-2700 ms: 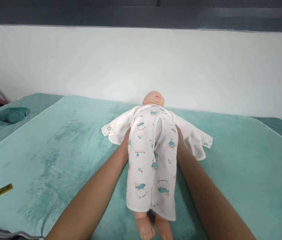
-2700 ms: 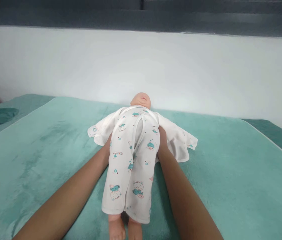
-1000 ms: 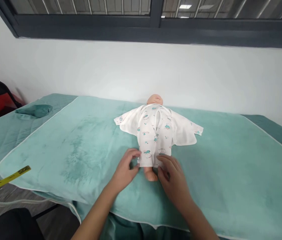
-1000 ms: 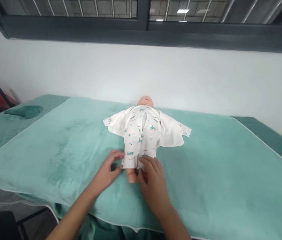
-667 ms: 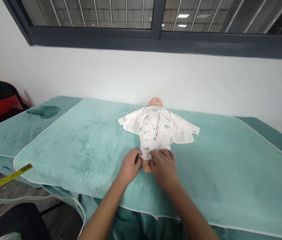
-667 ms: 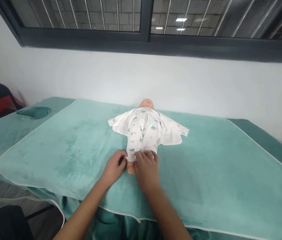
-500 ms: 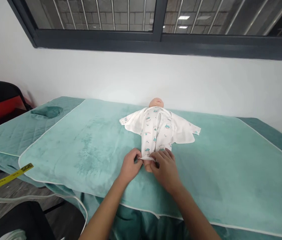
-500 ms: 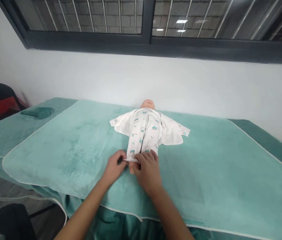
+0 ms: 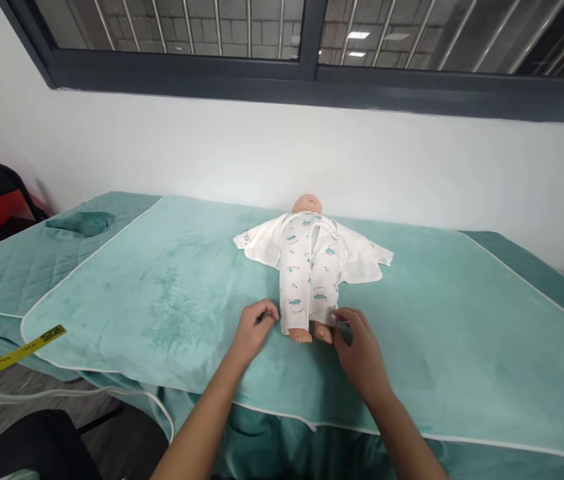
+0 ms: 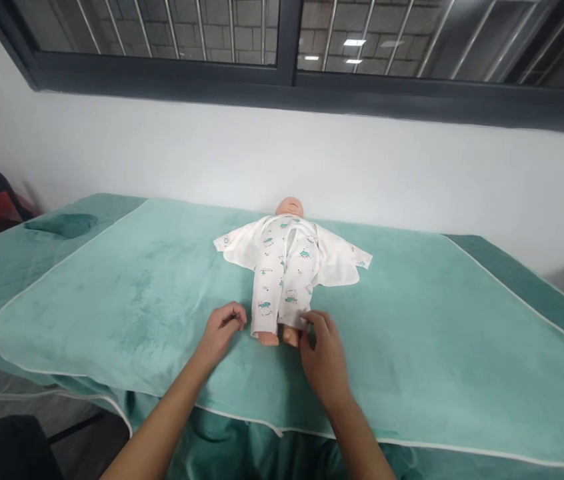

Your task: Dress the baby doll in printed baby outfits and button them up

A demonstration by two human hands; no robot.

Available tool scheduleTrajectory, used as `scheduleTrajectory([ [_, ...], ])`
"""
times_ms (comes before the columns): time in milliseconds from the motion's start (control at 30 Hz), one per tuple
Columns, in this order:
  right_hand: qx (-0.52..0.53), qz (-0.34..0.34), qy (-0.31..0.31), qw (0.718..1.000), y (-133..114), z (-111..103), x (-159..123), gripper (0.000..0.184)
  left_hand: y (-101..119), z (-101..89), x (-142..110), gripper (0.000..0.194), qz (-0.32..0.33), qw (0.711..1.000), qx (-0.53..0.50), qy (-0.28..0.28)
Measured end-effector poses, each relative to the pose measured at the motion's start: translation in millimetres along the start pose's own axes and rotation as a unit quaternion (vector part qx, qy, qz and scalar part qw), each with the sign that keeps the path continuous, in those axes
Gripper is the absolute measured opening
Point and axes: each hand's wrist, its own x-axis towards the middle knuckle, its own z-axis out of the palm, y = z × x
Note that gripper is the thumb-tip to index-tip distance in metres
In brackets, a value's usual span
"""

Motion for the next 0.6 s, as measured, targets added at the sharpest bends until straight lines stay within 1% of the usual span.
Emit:
scheduleTrajectory([
  [100, -0.021, 0.037, -0.04, 0.998, 9.5, 5.1, 1.2, 0.024, 0.8, 2.3, -0.9, 0.011, -0.009, 1.0, 0.018, 0.009],
  [200, -0.01, 0.062, -0.031, 0.998, 8.8, 9.0, 4.7, 0.018, 1.5, 3.7, -1.6, 0.012, -0.011, 0.999, 0.03, 0.011],
  [300, 0.051, 0.077, -0.016, 0.996, 0.4, 5.7, 3.9, 0.019, 1.1, 4.3, -1.2, 0.013, -0.012, 0.999, 0.038, 0.012],
  [400, 0.116, 0.089, -0.024, 0.989, -13.2, -4.6, -2.2, 0.019, 0.1, 4.8, -0.7, 0.014, -0.016, 0.999, 0.038, 0.018],
  [500, 0.131, 0.074, -0.009, 0.989, -25.1, -16.8, -8.2, 0.022, -0.4, 5.3, -0.6, 0.014, -0.025, 0.999, 0.034, 0.028],
  [600, 0.132, 0.035, 0.006, 0.991, -27.4, -24.5, -10.6, 0.018, -0.9, 5.6, -0.5, 0.012, -0.028, 0.999, 0.033, 0.033],
])
